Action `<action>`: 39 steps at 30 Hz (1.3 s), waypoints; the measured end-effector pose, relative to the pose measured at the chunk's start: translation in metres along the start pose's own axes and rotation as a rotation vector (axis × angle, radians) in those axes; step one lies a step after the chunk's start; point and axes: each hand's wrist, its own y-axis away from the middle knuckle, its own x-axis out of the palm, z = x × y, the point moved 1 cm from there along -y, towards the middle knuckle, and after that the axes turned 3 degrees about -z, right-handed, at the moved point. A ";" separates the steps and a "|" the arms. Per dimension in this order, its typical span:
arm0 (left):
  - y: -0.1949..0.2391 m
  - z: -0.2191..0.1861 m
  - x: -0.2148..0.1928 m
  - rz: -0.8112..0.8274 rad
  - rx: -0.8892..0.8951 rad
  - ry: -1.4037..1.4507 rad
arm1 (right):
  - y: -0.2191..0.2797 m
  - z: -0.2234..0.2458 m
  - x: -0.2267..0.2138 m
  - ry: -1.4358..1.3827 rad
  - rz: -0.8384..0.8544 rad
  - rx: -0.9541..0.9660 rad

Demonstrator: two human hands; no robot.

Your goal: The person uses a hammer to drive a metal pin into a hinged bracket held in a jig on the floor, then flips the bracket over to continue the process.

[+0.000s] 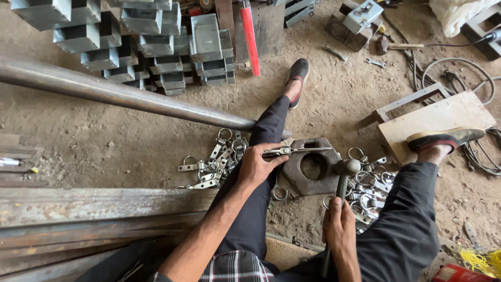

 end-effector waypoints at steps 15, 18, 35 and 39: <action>-0.004 0.001 -0.005 0.013 0.010 -0.042 | 0.001 0.065 0.043 0.057 0.064 -0.357; -0.004 0.001 -0.005 0.032 -0.001 -0.006 | -0.003 0.052 0.050 0.147 0.113 -0.136; -0.002 0.001 -0.005 0.014 0.023 -0.008 | 0.015 0.007 0.001 -0.038 -0.068 0.066; -0.002 0.002 -0.004 0.019 0.000 -0.011 | 0.014 0.002 0.000 -0.045 -0.058 0.080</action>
